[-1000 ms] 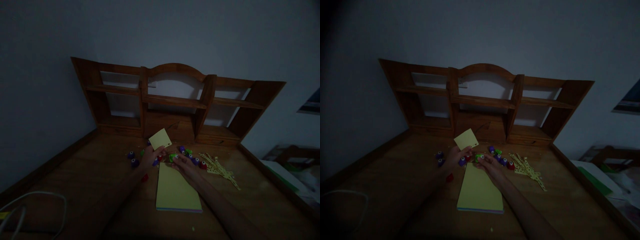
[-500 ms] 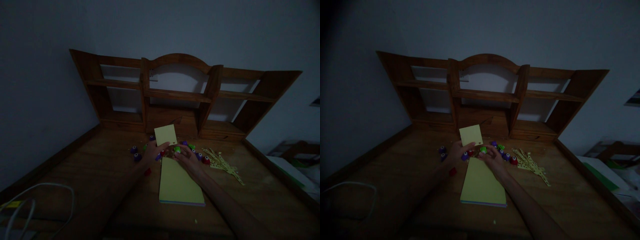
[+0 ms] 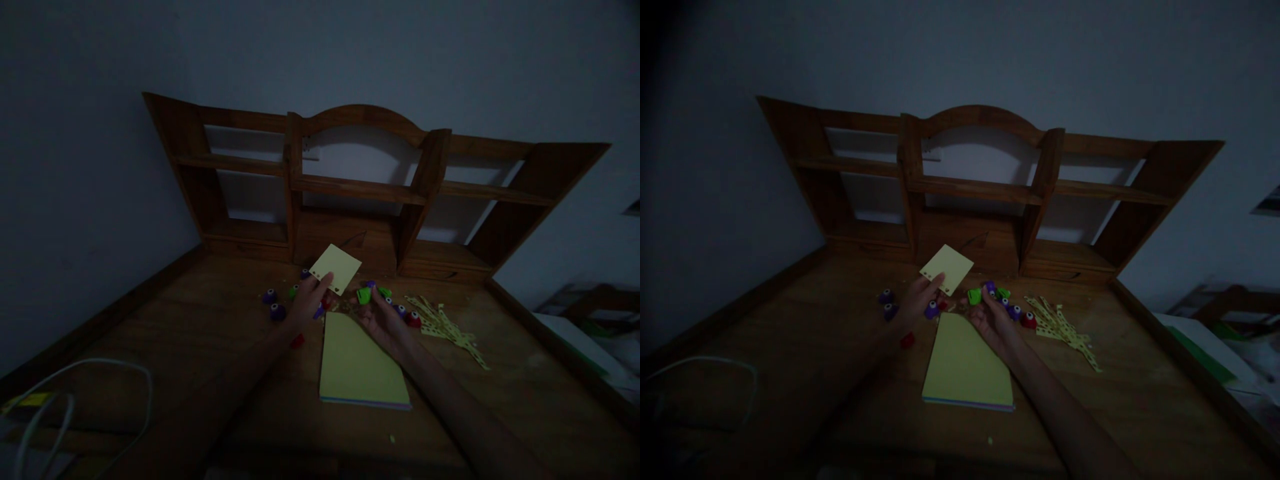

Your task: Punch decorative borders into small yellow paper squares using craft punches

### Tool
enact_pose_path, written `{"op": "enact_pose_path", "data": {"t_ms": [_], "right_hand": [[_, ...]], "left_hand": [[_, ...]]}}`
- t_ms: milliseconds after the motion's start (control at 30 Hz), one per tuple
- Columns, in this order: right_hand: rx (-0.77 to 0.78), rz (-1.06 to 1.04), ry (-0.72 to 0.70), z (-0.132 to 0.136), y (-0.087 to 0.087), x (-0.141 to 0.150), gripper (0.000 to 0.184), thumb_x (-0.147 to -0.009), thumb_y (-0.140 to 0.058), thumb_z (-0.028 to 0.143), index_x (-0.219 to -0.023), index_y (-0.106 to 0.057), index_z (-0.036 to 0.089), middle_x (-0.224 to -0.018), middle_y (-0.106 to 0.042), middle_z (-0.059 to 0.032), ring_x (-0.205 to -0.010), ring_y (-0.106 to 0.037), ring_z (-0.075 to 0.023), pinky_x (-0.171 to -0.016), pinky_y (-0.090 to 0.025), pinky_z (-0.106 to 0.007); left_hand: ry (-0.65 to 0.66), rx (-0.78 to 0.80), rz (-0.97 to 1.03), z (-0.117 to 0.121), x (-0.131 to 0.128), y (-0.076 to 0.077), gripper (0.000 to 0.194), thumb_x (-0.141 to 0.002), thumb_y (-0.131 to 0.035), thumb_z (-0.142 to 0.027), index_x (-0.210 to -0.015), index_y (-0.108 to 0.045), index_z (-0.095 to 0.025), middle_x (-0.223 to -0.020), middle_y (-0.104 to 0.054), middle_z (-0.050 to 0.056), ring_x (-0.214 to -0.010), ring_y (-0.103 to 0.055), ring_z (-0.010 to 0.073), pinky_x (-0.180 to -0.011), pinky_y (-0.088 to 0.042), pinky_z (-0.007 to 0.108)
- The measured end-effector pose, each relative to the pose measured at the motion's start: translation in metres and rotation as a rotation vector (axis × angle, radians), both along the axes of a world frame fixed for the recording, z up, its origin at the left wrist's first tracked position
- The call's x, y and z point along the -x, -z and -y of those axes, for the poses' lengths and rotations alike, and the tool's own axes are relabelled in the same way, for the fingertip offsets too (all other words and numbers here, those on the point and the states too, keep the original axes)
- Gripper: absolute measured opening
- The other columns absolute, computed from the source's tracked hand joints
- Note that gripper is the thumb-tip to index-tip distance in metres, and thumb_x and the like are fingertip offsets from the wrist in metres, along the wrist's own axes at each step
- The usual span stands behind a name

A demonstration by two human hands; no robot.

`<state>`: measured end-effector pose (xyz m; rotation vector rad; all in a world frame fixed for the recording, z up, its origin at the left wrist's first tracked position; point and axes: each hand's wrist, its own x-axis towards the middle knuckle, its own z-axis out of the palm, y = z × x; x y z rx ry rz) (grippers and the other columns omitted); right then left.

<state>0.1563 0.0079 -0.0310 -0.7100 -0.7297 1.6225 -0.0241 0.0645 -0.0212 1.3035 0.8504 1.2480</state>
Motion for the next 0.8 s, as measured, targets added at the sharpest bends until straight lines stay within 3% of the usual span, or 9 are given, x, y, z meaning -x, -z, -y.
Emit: {"op": "enact_pose_path", "data": {"t_ms": [200, 333, 500, 800], "right_hand": [[-0.059, 0.037, 0.005, 0.0013, 0.0045, -0.0005, 0.015, -0.08, -0.068, 0.029, -0.092, -0.063, 0.021, -0.102, -0.069, -0.0038, -0.081, -0.065, -0.0131, -0.075, -0.053, -0.026], [-0.02, 0.049, 0.085, 0.0005, 0.0079, -0.0024, 0.024, -0.073, -0.074, 0.025, -0.095, -0.064, 0.024, -0.101, -0.069, 0.0, -0.084, -0.065, -0.0135, -0.081, -0.052, -0.028], [-0.012, 0.077, 0.173, 0.0024, 0.0033, -0.0026, 0.024, -0.071, -0.076, 0.025, -0.093, -0.066, 0.024, -0.094, -0.068, 0.0004, -0.077, -0.062, -0.0135, -0.078, -0.053, -0.028], [-0.018, 0.045, 0.179, 0.0005, 0.0043, -0.0003, 0.022, -0.067, -0.079, 0.022, -0.087, -0.07, 0.023, -0.085, -0.068, 0.0025, -0.072, -0.059, -0.0094, -0.074, -0.049, -0.024]], "left_hand": [[0.032, -0.022, -0.013, 0.0, -0.0018, -0.0018, 0.037, -0.078, -0.06, -0.051, -0.068, -0.057, -0.016, -0.053, -0.058, 0.0, -0.045, -0.053, 0.0122, -0.046, -0.039, 0.023], [0.056, -0.096, -0.034, -0.0027, -0.0015, -0.0002, 0.029, -0.075, -0.066, -0.043, -0.074, -0.063, -0.015, -0.066, -0.066, 0.003, -0.059, -0.061, 0.0152, -0.056, -0.045, 0.024], [0.042, -0.114, -0.161, 0.0041, -0.0003, -0.0041, 0.029, -0.076, -0.066, -0.041, -0.065, -0.069, -0.014, -0.071, -0.071, 0.007, -0.067, -0.065, 0.0193, -0.065, -0.048, 0.027], [0.024, -0.189, -0.377, 0.006, 0.003, -0.0095, 0.03, -0.082, -0.058, -0.04, -0.074, -0.074, -0.015, -0.087, -0.074, 0.008, -0.087, -0.067, 0.0219, -0.078, -0.049, 0.03]]}}
